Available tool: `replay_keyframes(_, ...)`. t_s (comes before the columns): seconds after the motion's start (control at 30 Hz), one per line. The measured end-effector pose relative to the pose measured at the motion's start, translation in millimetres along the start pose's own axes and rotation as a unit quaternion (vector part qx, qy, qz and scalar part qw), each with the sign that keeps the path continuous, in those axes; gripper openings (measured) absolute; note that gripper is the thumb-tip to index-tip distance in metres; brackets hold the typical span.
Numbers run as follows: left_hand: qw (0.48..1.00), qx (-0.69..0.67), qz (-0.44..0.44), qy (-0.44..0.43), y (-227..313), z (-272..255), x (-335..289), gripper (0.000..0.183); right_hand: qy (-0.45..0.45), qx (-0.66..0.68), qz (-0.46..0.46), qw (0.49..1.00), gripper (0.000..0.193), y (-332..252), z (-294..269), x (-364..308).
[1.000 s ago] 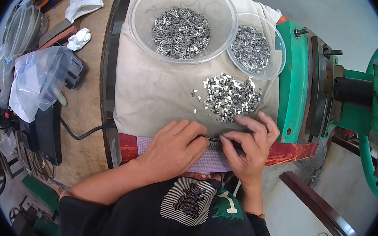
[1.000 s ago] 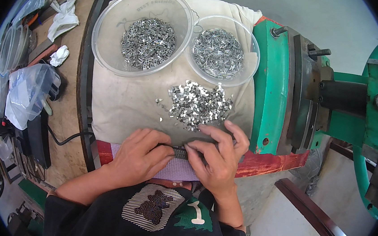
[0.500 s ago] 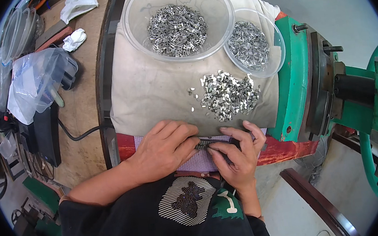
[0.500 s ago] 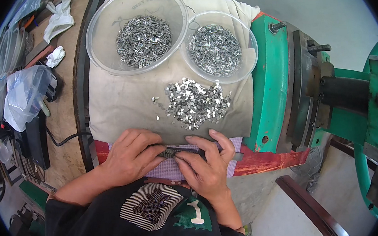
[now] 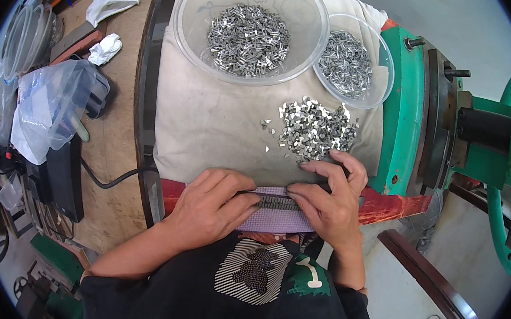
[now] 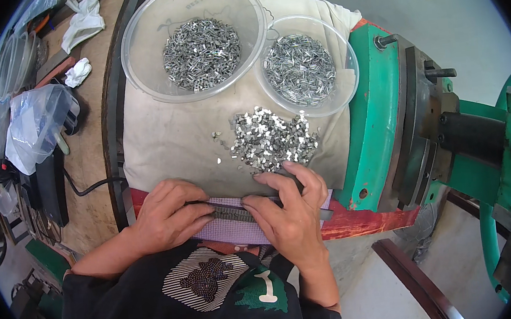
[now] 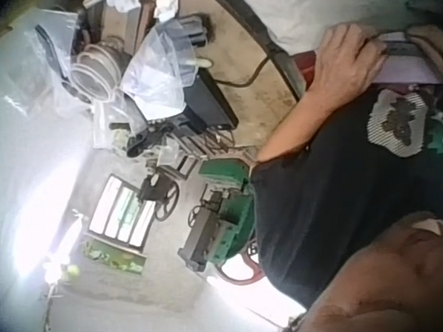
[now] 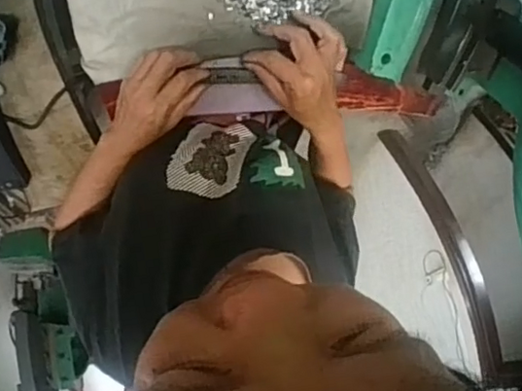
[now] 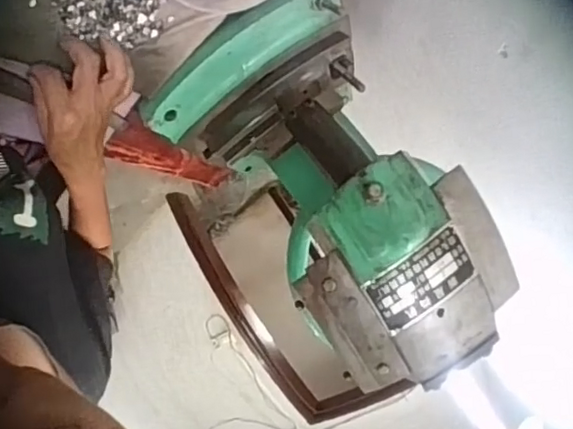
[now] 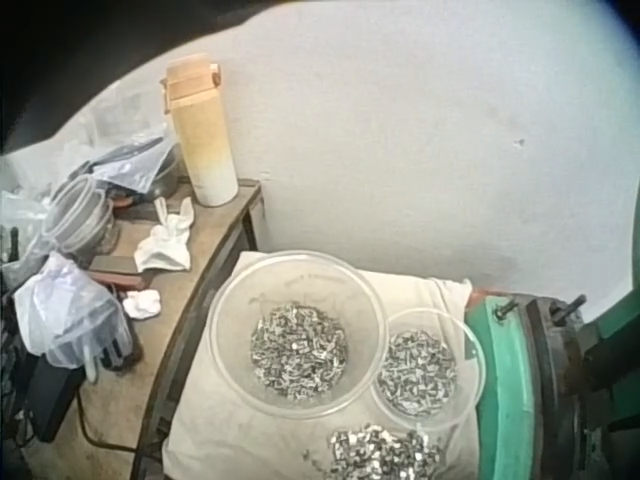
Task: The person sorts small metal components by hand, placing them from a plastic bowl onto an alignment metal strip, then secures them using a riveting machine.
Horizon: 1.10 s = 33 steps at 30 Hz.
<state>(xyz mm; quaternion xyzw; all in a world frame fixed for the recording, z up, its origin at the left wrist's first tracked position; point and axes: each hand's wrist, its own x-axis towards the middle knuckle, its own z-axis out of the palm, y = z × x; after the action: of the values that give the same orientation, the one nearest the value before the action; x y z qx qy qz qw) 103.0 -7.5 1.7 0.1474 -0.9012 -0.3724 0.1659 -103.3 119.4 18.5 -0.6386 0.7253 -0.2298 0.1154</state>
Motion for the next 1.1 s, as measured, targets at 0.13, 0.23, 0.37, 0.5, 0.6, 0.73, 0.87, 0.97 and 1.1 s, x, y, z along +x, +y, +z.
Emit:
replay_keyframes(0.13,1.000,0.007,0.005,0.000,0.6,0.1,1.4,0.016,-0.021,-0.017,-0.016,1.000,0.022,-1.6,-4.0,9.5)
replay_keyframes(0.23,1.000,0.003,-0.002,-0.002,0.0,0.5,1.4,0.016,-0.026,-0.006,-0.016,1.000,0.022,-3.6,-1.1,10.4)
replay_keyframes(0.37,1.000,0.000,-0.007,0.000,0.2,1.3,1.0,0.016,-0.014,0.032,-0.005,0.999,0.022,-6.8,-2.2,10.3)
replay_keyframes(0.5,1.000,0.003,-0.003,0.000,0.1,1.4,4.0,0.019,0.038,0.004,-0.005,0.999,0.022,-7.3,5.4,17.4)
replay_keyframes(0.6,1.000,0.011,0.013,0.001,0.0,2.8,4.2,0.022,0.040,-0.007,-0.004,0.999,0.018,-1.0,13.7,21.9)
replay_keyframes(0.73,1.000,0.009,0.017,0.004,0.9,4.2,3.3,0.021,0.053,-0.018,-0.009,0.998,0.018,-2.3,14.4,22.9)
replay_keyframes(0.87,1.000,0.008,0.013,0.002,0.3,2.5,3.2,0.021,0.048,-0.009,-0.003,0.999,0.017,-2.3,15.9,21.1)
replay_keyframes(0.97,1.000,0.007,-0.001,-0.003,0.2,1.9,3.1,0.022,0.059,0.011,0.004,0.998,0.018,-2.9,12.8,16.0)
replay_keyframes(1.1,1.000,0.010,0.006,-0.012,1.7,0.9,7.7,0.025,0.065,0.039,0.030,0.997,0.020,-2.8,3.5,3.8)
